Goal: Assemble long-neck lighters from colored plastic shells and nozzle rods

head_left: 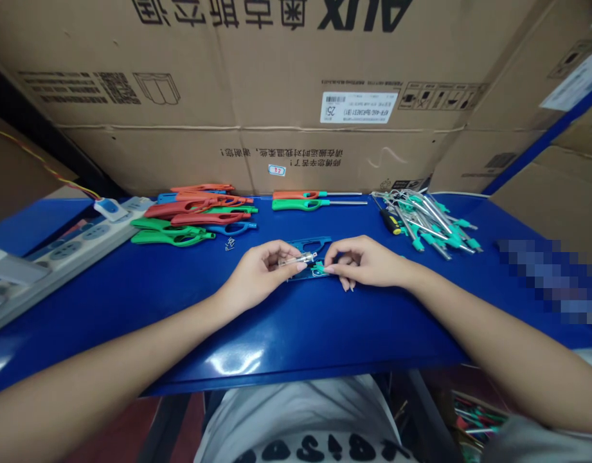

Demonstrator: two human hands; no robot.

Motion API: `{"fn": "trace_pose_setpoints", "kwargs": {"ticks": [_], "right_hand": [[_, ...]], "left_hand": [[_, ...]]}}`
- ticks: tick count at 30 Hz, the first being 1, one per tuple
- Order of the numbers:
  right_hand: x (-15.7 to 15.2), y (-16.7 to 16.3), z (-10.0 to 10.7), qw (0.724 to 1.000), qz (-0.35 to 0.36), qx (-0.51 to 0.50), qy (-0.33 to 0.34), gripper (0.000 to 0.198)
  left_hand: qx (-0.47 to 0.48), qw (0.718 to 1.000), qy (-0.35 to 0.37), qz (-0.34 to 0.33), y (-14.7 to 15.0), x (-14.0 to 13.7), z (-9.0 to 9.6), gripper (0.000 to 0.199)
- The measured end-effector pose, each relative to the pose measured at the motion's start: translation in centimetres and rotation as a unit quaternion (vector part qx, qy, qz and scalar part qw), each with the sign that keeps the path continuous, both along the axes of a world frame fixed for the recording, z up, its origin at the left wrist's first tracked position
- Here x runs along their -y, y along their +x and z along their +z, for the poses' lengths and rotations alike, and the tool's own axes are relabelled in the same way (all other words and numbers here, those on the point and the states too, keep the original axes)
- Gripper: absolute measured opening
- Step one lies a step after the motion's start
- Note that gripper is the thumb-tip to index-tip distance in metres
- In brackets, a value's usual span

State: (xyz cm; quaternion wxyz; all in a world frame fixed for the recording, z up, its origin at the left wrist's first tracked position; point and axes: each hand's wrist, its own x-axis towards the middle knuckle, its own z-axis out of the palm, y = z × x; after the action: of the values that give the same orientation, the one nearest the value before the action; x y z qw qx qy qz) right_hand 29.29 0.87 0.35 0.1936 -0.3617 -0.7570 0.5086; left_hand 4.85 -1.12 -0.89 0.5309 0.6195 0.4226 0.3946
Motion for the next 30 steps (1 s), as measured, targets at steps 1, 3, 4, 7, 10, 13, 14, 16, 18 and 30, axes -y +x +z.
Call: {"fn": "trace_pose_setpoints", "kwargs": {"ticks": [1, 3, 4, 7, 10, 13, 14, 16, 18, 30], "right_hand": [[-0.1, -0.1, -0.2, 0.999, -0.009, -0.016, -0.027, 0.032], [-0.3, -0.2, -0.7, 0.998, -0.019, -0.046, -0.044, 0.036], [-0.4, -0.2, -0.8, 0.997, -0.022, -0.059, -0.042, 0.037], [-0.6, -0.2, -1.2, 0.996, -0.021, -0.09, -0.019, 0.036], [-0.5, -0.3, -1.4, 0.994, -0.016, -0.112, 0.002, 0.033], [-0.3, -0.5, -1.4, 0.993, -0.021, -0.113, -0.004, 0.033], [-0.2, -0.6, -1.4, 0.994, -0.024, -0.107, -0.013, 0.034], [0.0, -0.8, -1.4, 0.995, -0.025, -0.094, -0.034, 0.036], [0.0, -0.9, -1.4, 0.994, -0.025, -0.09, -0.047, 0.038], [-0.3, -0.7, -1.3, 0.995, -0.039, -0.094, -0.016, 0.04]], "left_hand": [[-0.001, 1.0, 0.001, 0.001, 0.0, -0.1, -0.1, 0.031], [-0.01, 1.0, 0.006, 0.003, -0.1, -0.1, -0.3, 0.031], [-0.017, 1.0, 0.011, 0.004, -0.2, -0.2, -0.4, 0.032], [-0.04, 0.999, 0.032, 0.002, -0.3, -0.1, -0.7, 0.032], [-0.058, 0.997, 0.052, -0.001, -0.3, -0.1, -0.8, 0.031], [-0.071, 0.995, 0.064, -0.003, -0.3, -0.1, -0.9, 0.031], [-0.074, 0.995, 0.067, -0.004, -0.3, -0.1, -0.9, 0.031], [-0.079, 0.994, 0.073, -0.005, -0.3, 0.0, -0.8, 0.03], [-0.081, 0.993, 0.08, -0.001, -0.2, 0.1, -0.6, 0.03], [-0.093, 0.993, 0.079, -0.002, -0.1, 0.2, -0.3, 0.032]]}}
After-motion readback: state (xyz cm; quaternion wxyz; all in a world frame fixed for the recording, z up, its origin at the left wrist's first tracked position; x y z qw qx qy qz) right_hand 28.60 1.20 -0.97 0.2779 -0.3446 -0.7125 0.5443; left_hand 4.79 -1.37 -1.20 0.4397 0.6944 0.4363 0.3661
